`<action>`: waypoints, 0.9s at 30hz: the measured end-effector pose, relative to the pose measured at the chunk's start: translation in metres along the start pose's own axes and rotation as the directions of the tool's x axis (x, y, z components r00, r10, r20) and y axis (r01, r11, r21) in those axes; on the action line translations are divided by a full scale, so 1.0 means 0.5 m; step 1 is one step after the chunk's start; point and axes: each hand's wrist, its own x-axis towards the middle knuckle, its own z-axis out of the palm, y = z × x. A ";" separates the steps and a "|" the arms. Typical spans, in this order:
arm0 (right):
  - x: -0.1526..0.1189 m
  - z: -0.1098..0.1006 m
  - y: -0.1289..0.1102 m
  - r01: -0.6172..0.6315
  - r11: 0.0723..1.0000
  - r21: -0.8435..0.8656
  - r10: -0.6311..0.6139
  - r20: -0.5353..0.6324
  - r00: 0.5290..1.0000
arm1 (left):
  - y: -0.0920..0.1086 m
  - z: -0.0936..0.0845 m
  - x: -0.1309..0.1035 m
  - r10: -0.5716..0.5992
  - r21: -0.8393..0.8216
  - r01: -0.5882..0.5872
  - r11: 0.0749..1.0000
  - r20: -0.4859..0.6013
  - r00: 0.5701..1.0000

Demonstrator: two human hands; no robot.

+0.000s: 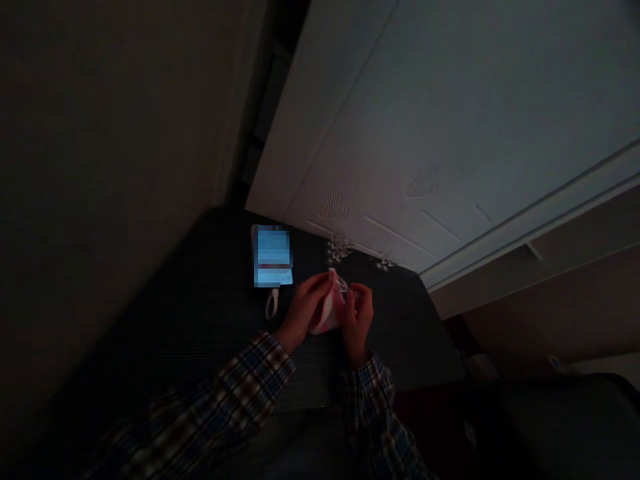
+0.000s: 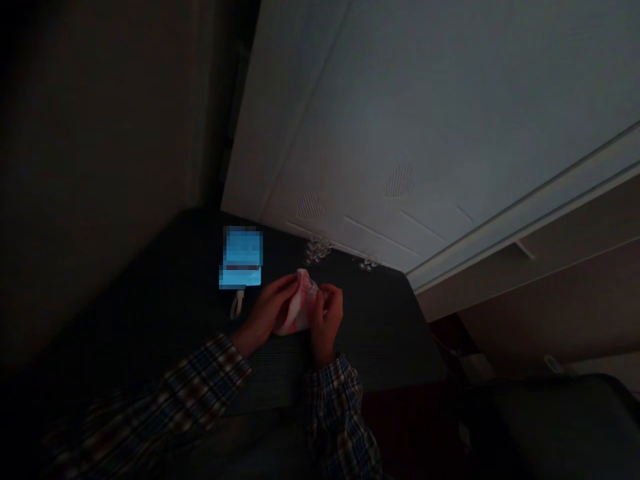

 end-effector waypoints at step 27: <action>0.002 -0.001 0.015 0.008 1.000 0.013 -0.008 0.001 1.000 | -0.004 0.011 -0.008 -0.029 0.148 0.018 0.989 0.074 0.997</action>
